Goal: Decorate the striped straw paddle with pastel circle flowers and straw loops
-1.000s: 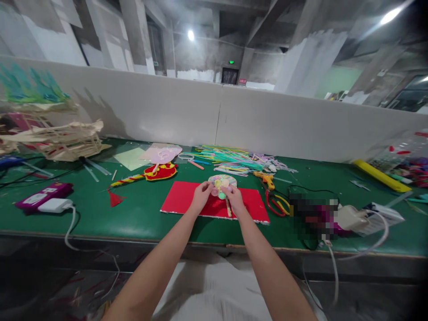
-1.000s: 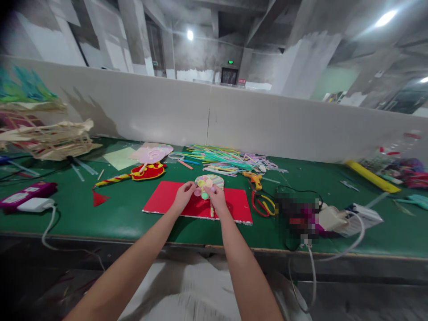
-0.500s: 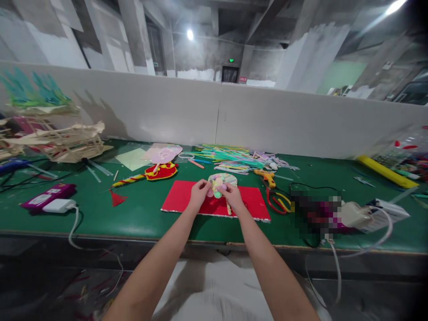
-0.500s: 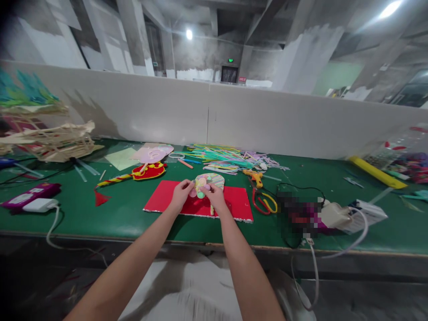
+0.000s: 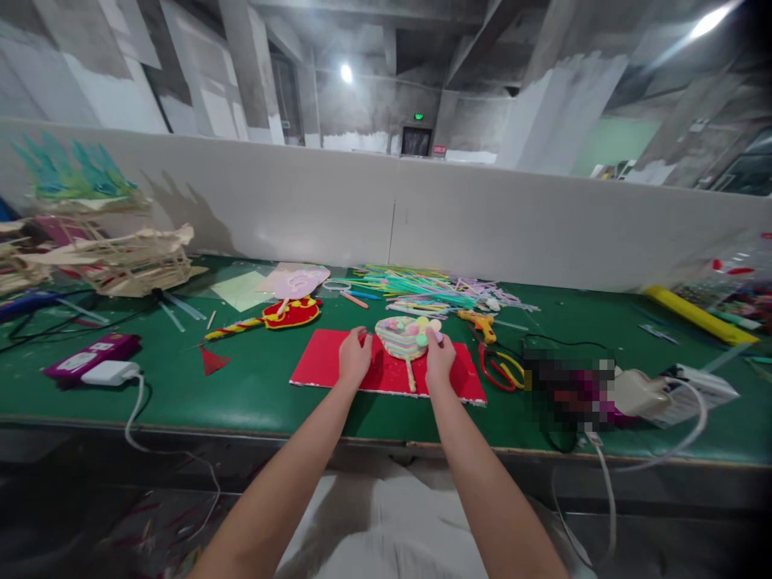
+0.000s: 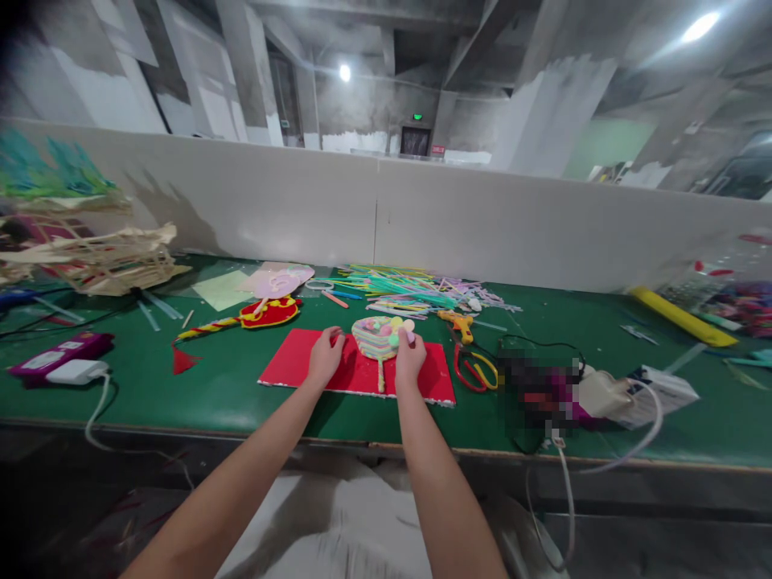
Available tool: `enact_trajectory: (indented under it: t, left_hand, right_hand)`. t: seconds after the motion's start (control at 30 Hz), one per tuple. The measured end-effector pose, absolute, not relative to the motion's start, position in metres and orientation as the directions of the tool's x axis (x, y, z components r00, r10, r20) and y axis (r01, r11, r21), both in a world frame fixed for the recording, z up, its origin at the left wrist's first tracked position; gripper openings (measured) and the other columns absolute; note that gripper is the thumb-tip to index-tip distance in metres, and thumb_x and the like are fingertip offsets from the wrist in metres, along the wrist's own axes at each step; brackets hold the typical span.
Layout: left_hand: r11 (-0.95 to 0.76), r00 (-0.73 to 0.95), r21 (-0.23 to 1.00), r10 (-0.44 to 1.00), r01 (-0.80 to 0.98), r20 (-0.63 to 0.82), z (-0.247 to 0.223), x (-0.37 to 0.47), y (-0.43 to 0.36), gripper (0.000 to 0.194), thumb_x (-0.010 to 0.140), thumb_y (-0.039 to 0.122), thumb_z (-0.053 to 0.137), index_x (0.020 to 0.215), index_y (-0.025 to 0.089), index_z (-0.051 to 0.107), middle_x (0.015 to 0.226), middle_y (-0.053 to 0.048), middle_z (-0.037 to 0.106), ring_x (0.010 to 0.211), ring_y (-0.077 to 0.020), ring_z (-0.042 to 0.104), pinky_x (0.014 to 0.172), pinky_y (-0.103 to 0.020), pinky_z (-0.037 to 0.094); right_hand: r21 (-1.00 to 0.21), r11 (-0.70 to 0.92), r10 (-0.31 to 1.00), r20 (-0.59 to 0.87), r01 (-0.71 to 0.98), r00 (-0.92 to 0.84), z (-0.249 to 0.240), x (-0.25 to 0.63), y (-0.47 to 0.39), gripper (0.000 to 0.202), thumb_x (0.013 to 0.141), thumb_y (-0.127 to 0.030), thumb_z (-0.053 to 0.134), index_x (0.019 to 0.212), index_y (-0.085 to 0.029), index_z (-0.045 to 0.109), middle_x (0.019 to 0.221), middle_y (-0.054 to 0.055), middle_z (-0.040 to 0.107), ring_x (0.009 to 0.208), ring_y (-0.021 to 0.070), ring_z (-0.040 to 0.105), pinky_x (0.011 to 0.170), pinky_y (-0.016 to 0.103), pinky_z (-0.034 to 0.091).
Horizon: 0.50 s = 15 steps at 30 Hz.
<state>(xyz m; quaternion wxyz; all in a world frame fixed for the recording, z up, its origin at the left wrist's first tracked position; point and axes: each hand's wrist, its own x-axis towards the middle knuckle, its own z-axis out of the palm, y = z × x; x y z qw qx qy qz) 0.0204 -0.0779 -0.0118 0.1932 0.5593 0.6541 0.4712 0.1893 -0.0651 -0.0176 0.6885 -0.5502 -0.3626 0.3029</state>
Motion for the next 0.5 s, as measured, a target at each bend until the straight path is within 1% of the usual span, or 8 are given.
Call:
enact_trajectory:
  t: [0.07,0.13,0.17,0.23,0.33,0.37,0.4,0.5]
  left_hand:
    - [-0.073,-0.203,0.759,0.943,0.647,0.263,-0.013,0.024,-0.078,0.036,0.082,0.032,0.045,0.115,0.019,0.050,0.116,-0.010,0.059,0.114,-0.0233,0.048,0.102,-0.044,0.023]
    - [-0.097,-0.133,0.708,0.956,0.700,0.263,-0.014,0.031,-0.077,0.038,0.080,0.033,0.047,0.117,0.021,0.049,0.121,-0.010,0.056,0.119,-0.0251,0.043,0.105,-0.049,0.014]
    - [-0.109,-0.114,0.704,0.958,0.701,0.262,-0.014,0.035,-0.076,0.039,0.079,0.032,0.049,0.117,0.021,0.049,0.122,-0.010,0.055,0.120,-0.0258,0.043,0.104,-0.050,0.014]
    - [-0.129,-0.093,0.756,0.965,0.642,0.244,-0.015,0.043,-0.071,0.043,0.077,0.030,0.052,0.118,0.019,0.047,0.119,-0.011,0.057,0.116,-0.0251,0.047,0.102,-0.045,0.024]
    - [-0.076,-0.175,0.912,0.972,0.404,0.158,-0.014,0.051,-0.056,0.047,0.074,0.024,0.055,0.120,0.016,0.045,0.114,-0.011,0.060,0.105,-0.0204,0.055,0.089,-0.031,0.041]
    - [-0.039,-0.240,0.946,0.963,0.323,0.122,-0.014,0.052,-0.049,0.047,0.073,0.023,0.056,0.118,0.016,0.047,0.115,-0.011,0.059,0.103,-0.0195,0.056,0.086,-0.029,0.043]
    - [-0.019,-0.285,0.953,0.952,0.302,0.110,-0.013,0.052,-0.042,0.046,0.072,0.022,0.056,0.117,0.016,0.048,0.119,-0.011,0.056,0.104,-0.0196,0.056,0.085,-0.028,0.043]
    - [0.023,-0.369,0.962,0.926,0.274,0.083,-0.012,0.047,-0.021,0.049,0.069,0.022,0.057,0.117,0.013,0.046,0.124,-0.016,0.050,0.111,-0.0245,0.050,0.087,-0.032,0.041]
  right_hand:
    - [-0.982,0.190,0.829,0.171,0.021,0.533,-0.022,0.190,-0.063,0.037,0.065,-0.049,0.057,0.076,-0.013,0.060,0.073,0.004,0.060,0.065,0.0144,0.048,0.058,0.024,0.038]
    - [-0.981,0.190,0.832,0.185,0.046,0.523,-0.025,0.189,-0.061,0.038,0.064,-0.049,0.057,0.076,-0.013,0.060,0.073,0.005,0.061,0.065,0.0149,0.049,0.058,0.024,0.038]
    - [-0.980,0.194,0.829,0.189,0.047,0.526,-0.026,0.189,-0.060,0.038,0.064,-0.049,0.057,0.076,-0.013,0.060,0.073,0.005,0.061,0.065,0.0150,0.049,0.058,0.024,0.038]
    - [-0.979,0.201,0.822,0.193,0.044,0.535,-0.027,0.188,-0.058,0.038,0.065,-0.050,0.056,0.075,-0.014,0.060,0.072,0.004,0.061,0.065,0.0151,0.049,0.058,0.024,0.038]
    - [-0.978,0.201,0.815,0.195,0.049,0.546,-0.028,0.189,-0.056,0.037,0.065,-0.049,0.055,0.073,-0.014,0.059,0.070,0.004,0.062,0.065,0.0151,0.049,0.058,0.024,0.038]
    - [-0.979,0.195,0.814,0.192,0.053,0.548,-0.028,0.189,-0.055,0.036,0.065,-0.049,0.055,0.073,-0.014,0.059,0.070,0.004,0.061,0.065,0.0151,0.049,0.058,0.024,0.037]
    - [-0.981,0.185,0.814,0.185,0.057,0.550,-0.028,0.189,-0.055,0.035,0.065,-0.049,0.055,0.072,-0.014,0.059,0.069,0.004,0.061,0.065,0.0150,0.049,0.058,0.023,0.037]
    - [-0.987,0.152,0.818,0.160,0.061,0.552,-0.026,0.189,-0.056,0.033,0.065,-0.048,0.056,0.071,-0.015,0.058,0.068,0.002,0.059,0.064,0.0147,0.048,0.057,0.023,0.037]
